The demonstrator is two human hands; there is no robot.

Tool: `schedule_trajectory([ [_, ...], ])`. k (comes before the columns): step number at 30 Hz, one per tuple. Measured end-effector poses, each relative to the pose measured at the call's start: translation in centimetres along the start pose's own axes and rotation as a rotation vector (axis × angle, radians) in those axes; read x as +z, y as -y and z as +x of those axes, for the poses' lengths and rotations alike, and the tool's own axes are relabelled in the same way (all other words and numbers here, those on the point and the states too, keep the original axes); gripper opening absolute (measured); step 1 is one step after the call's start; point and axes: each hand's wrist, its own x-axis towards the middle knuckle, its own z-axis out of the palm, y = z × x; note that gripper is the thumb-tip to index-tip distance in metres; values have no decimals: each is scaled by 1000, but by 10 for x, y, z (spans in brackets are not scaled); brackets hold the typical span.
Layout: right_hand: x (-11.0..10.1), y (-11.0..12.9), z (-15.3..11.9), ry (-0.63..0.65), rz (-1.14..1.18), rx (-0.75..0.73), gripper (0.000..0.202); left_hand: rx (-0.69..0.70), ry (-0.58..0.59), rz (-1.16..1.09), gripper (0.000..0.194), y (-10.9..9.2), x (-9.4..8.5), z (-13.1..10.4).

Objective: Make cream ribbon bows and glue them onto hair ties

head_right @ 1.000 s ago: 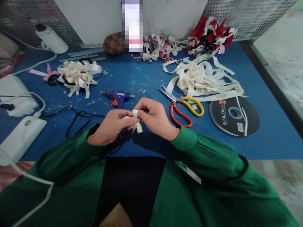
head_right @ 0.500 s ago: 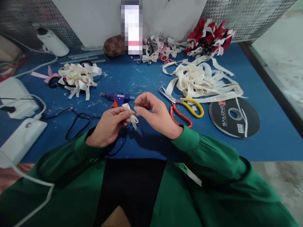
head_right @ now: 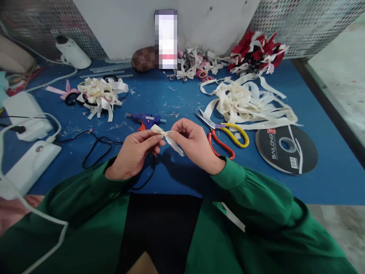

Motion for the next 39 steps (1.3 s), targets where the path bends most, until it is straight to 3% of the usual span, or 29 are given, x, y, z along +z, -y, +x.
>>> schedule_trajectory([
  [6,3,1,-2,152,49,57,25,81,-8,79,13,-1,1,-1],
  [10,3,0,-4,195,26,62,24,80,114,100,17,-2,0,-2],
  [15,4,2,-7,256,356,252,18,-54,269,-47,25,-1,-2,-2],
  [18,6,4,-9,298,566,355,17,-139,312,-220,20,0,-1,-3],
  [23,9,4,-10,270,695,393,24,-175,309,-368,19,3,2,-5],
  [39,15,1,-13,236,791,360,22,-178,335,-456,21,6,6,-6],
])
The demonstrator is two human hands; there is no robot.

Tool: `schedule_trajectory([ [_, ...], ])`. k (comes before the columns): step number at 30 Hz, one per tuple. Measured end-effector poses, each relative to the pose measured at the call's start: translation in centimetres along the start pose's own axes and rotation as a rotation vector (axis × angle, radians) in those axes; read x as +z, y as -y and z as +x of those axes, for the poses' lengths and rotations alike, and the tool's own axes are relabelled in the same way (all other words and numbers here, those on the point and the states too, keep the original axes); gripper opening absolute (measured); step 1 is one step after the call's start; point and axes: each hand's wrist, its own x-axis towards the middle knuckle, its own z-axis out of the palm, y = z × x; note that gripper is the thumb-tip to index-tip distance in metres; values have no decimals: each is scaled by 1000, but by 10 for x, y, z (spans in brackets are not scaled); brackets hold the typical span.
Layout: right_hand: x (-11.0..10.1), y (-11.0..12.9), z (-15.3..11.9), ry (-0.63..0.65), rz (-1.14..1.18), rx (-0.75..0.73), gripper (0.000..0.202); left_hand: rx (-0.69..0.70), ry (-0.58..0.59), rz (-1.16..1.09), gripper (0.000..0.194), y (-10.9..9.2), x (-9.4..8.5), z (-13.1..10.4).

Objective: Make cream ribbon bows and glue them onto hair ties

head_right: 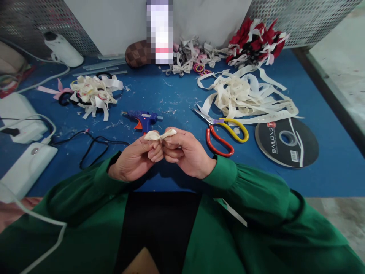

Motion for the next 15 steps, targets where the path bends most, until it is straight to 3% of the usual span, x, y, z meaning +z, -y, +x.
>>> schedule_trajectory([
  [4,-1,2,2,-5,-14,7,28,28,-52,133,21,-2,-1,0],
  [9,-5,3,4,-23,-132,-55,21,259,-261,485,22,-8,-1,2],
  [15,-4,5,5,-90,-514,-231,22,394,-424,735,18,-12,1,-2],
])
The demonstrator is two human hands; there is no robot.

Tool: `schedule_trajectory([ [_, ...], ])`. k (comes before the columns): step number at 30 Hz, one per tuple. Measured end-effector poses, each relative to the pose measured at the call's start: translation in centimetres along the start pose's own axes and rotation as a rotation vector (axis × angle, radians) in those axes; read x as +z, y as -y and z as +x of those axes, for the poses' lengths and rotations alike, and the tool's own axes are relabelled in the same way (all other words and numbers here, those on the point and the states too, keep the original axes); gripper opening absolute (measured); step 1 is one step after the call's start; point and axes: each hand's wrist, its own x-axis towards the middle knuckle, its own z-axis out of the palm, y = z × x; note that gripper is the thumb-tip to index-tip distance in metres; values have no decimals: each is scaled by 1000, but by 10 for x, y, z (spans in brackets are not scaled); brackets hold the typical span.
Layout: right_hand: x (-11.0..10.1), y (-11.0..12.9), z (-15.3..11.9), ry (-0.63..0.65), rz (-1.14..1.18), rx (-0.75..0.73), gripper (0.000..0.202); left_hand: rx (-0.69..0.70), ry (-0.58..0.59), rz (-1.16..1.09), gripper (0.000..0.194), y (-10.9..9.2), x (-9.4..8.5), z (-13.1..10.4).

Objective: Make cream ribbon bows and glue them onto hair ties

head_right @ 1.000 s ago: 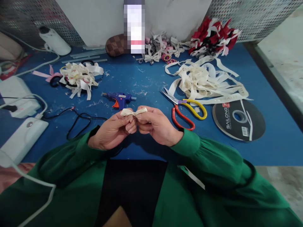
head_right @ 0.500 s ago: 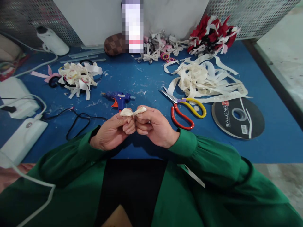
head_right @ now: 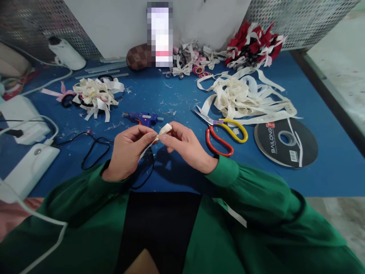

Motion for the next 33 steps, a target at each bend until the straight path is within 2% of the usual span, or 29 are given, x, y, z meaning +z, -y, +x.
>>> schedule_trajectory([
  [2,1,0,1,-27,-75,-38,29,52,10,88,15,-2,-1,-1],
  [5,2,-1,1,-13,-72,2,34,133,52,199,11,-5,-1,-3],
  [9,1,-2,0,39,-15,55,34,168,90,231,13,-7,-2,-4],
  [16,0,-3,0,65,12,170,33,224,65,281,12,-11,-3,-6],
  [19,0,-2,0,77,-30,114,31,147,137,194,13,-10,-3,-4],
  [24,-2,2,-1,139,-207,-1,23,-168,226,-212,19,-1,-1,2],
  [26,-3,4,-1,128,-247,-26,24,-230,225,-279,22,1,0,3],
  [28,-5,5,0,104,-252,-35,25,-194,208,-248,24,-1,-1,4],
  [31,-7,7,1,81,-233,-31,27,-59,203,-162,30,-6,-4,6],
  [33,-8,8,1,82,-215,-24,30,14,222,-103,27,-8,-8,7],
])
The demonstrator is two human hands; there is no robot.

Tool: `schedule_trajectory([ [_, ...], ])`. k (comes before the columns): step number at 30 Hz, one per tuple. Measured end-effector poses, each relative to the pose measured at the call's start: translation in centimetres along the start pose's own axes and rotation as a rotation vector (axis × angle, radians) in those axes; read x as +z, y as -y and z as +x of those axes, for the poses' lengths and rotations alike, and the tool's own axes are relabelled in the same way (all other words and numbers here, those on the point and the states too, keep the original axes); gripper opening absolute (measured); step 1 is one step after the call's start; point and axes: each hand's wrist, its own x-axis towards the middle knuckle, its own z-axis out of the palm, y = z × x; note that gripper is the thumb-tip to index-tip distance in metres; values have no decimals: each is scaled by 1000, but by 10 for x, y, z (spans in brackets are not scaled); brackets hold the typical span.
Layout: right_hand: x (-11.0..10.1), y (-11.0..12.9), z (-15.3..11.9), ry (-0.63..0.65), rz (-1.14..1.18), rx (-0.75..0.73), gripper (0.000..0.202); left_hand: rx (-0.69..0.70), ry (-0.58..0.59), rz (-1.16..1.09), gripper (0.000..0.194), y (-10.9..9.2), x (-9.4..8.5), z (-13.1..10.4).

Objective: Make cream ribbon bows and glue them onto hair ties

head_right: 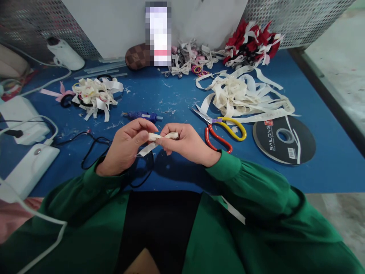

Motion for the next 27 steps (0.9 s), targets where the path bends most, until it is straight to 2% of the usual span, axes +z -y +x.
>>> schedule_trajectory([
  [4,-1,1,0,23,56,13,32,43,106,68,27,-1,-7,2],
  [8,-1,1,2,63,83,4,30,-20,234,105,26,-2,-11,4],
  [13,-6,2,3,24,104,-168,38,-124,148,-55,26,-3,-13,5],
  [16,-10,3,3,39,58,-253,30,-232,144,-190,25,-3,-13,5],
  [20,-12,4,3,50,49,-271,15,-244,160,-283,20,-2,-13,7],
  [23,-12,2,2,54,38,-250,14,-247,162,-328,18,-2,-12,8],
  [27,-10,-2,0,35,-33,-251,14,-321,165,-394,19,-1,-9,7],
])
